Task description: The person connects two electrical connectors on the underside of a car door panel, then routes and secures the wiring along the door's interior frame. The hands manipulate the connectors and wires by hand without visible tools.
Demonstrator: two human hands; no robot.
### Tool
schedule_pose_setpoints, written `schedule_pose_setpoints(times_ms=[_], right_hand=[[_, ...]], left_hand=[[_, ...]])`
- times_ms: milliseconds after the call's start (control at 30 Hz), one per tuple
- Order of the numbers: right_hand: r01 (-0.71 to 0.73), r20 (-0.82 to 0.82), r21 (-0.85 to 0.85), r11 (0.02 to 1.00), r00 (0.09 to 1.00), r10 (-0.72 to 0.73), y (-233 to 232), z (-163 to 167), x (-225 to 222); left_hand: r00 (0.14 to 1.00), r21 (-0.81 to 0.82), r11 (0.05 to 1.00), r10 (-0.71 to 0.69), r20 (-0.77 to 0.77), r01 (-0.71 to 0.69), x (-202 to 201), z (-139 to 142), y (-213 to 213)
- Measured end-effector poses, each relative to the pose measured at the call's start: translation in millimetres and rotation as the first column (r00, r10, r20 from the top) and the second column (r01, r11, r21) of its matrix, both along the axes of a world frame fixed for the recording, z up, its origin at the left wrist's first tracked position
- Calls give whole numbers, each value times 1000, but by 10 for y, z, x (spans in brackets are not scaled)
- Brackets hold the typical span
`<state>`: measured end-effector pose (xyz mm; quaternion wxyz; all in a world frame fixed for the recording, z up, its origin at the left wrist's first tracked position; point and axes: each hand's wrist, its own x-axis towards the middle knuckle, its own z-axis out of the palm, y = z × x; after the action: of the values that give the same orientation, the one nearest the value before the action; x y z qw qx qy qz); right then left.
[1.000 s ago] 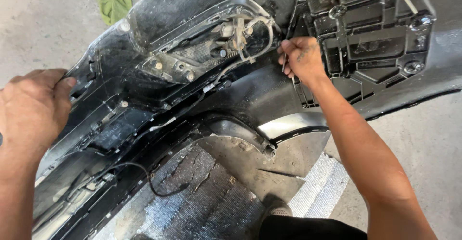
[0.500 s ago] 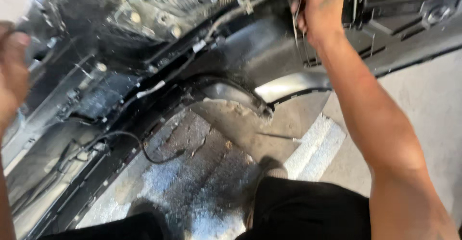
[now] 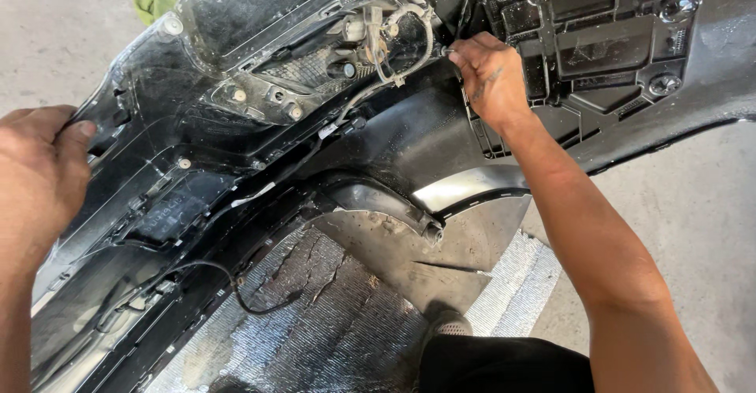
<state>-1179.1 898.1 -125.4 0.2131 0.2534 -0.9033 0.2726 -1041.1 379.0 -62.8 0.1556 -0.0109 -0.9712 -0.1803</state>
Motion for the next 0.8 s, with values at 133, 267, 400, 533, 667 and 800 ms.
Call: schedule_pose_setpoints(times_ms=[133, 267, 400, 533, 667, 800], right_hand=[[17, -52, 28, 999, 999, -15, -8, 11, 7], [15, -30, 39, 999, 999, -14, 20, 1, -6], [-30, -38, 54, 998, 999, 32, 50, -11, -5], [42, -87, 225, 973, 996, -23, 60, 12, -9], [51, -113, 357, 933, 994, -11, 93, 67, -82], [48, -134, 453, 890, 991, 14, 135, 64, -132]], left_hand=[[1000, -42, 999, 7, 7, -6, -4, 25, 15], [999, -60, 998, 33, 23, -32, -17, 31, 33], [1000, -109, 994, 28, 13, -26, -2, 37, 26], [1000, -93, 995, -18, -14, 17, 6, 53, 22], [999, -132, 990, -48, -18, 46, 13, 97, 27], [998, -148, 987, -56, 1, 56, 17, 166, 36]])
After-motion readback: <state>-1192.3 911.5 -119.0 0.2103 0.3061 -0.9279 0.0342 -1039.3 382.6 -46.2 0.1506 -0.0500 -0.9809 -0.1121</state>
